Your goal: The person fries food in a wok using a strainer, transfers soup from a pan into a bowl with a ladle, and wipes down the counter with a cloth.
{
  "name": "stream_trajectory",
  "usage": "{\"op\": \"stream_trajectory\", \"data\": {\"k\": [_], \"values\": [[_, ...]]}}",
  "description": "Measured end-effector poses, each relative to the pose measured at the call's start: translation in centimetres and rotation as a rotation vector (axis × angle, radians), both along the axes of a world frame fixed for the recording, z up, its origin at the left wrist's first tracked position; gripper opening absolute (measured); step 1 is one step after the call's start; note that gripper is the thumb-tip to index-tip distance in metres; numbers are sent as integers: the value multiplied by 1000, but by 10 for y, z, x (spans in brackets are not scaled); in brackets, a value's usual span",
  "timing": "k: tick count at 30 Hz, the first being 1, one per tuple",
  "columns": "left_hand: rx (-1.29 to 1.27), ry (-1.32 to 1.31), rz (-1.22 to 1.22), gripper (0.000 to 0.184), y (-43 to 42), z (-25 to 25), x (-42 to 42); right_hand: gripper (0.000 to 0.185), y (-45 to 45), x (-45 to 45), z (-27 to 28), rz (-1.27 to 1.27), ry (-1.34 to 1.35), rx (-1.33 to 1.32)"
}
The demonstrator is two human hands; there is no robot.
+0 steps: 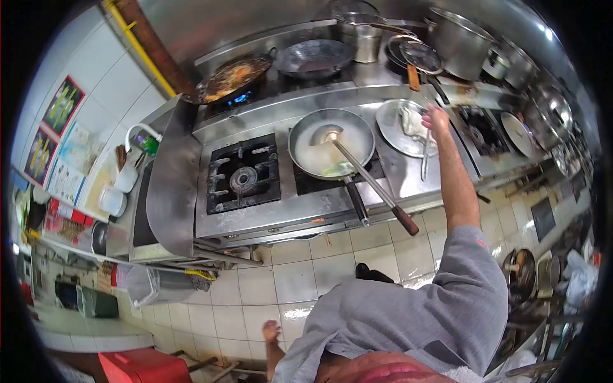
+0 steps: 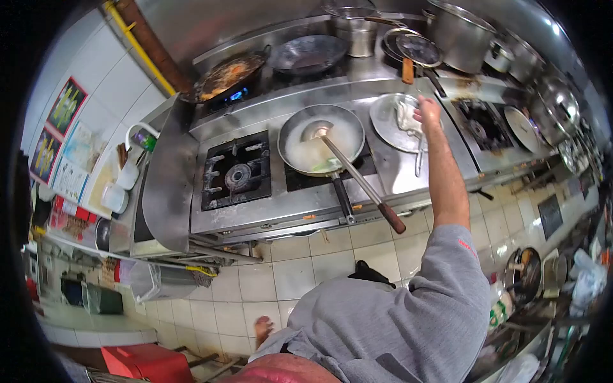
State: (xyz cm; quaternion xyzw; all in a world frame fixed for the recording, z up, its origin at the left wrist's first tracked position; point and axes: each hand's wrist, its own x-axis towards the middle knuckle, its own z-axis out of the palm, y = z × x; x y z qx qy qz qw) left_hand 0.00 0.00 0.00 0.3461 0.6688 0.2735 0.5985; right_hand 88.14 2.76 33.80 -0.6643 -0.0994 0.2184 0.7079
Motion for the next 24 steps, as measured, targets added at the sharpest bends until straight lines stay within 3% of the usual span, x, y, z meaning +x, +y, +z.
{"op": "stream_trajectory", "data": {"k": [3, 5, 7, 9, 11, 12, 13, 15, 16, 18, 23, 24], "values": [[1, 38, 241, 22, -24, 32, 12, 66, 17, 49, -14, -154, 118, -17], [1, 166, 277, 18, 1, 59, 49, 59, 50, 115, -33, -181, 227, 125], [-6, 240, 367, 21, -2, 68, 71, 56, 53, 148, -38, 31, 274, 258], [1, 226, 349, 27, -14, 64, 94, 55, 69, 184, -43, 1, 362, 386], [-62, 229, 176, 33, -35, 51, 111, 55, 72, 169, -18, -74, 405, 314], [-104, 253, 105, 38, -47, 42, 114, 57, 83, 228, -52, 7, 493, 337], [-109, 249, 122, 38, -57, 43, 120, 41, 79, 188, -19, -190, 432, 239], [-334, 304, 33, 41, -80, 46, 130, 19, 72, 200, -9, 141, 471, 227], [-353, 279, 14, 42, -87, 46, 129, 19, 71, 206, -9, 150, 470, 224], [-373, 302, 15, 42, -92, 47, 127, 23, 69, 213, -9, 292, 608, 517], [-302, 396, 4, 42, -64, 31, 96, 24, 16, 126, 26, 340, 790, 666], [-33, 613, -234, 41, -51, 2, 70, 23, -2, 88, 39, 351, 747, 628]]}}
